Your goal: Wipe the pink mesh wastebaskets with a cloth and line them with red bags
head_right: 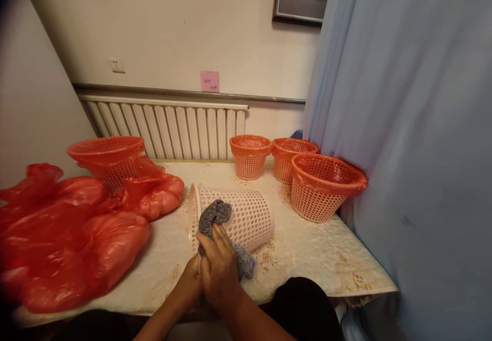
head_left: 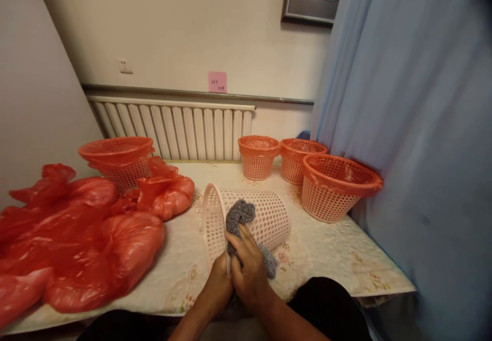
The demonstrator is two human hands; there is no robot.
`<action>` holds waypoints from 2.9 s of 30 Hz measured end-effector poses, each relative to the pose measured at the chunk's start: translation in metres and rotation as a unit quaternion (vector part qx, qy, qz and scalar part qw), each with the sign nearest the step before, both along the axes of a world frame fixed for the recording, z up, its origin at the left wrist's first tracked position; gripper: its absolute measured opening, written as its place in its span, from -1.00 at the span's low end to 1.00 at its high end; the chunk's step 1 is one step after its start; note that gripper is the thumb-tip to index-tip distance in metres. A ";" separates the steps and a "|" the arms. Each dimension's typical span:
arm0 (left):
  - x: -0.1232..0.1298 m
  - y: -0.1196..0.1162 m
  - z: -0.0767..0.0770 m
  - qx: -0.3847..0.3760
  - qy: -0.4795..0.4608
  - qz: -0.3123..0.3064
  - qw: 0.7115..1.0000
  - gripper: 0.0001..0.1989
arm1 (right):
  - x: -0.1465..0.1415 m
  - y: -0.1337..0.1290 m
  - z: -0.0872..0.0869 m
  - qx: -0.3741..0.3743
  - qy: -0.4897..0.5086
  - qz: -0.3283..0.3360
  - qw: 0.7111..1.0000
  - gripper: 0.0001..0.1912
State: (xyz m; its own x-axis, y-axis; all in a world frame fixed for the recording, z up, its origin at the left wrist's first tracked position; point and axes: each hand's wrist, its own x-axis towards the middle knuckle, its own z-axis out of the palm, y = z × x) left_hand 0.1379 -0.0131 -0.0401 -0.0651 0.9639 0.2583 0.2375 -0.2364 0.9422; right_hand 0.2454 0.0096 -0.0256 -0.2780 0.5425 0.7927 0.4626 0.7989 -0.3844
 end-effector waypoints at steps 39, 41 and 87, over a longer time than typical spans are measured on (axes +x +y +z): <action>-0.007 -0.007 -0.029 0.011 0.053 -0.048 0.997 -0.65 | 0.007 0.032 -0.002 -0.005 0.029 -0.058 0.998 -0.43; -0.008 -0.009 -0.034 0.010 0.069 -0.054 0.996 -0.64 | 0.021 0.050 0.002 -0.041 0.059 -0.087 0.994 -0.47; -0.010 -0.005 -0.023 -0.015 0.032 -0.097 0.995 -0.58 | 0.060 0.085 -0.006 -0.076 0.088 -0.179 0.977 -0.53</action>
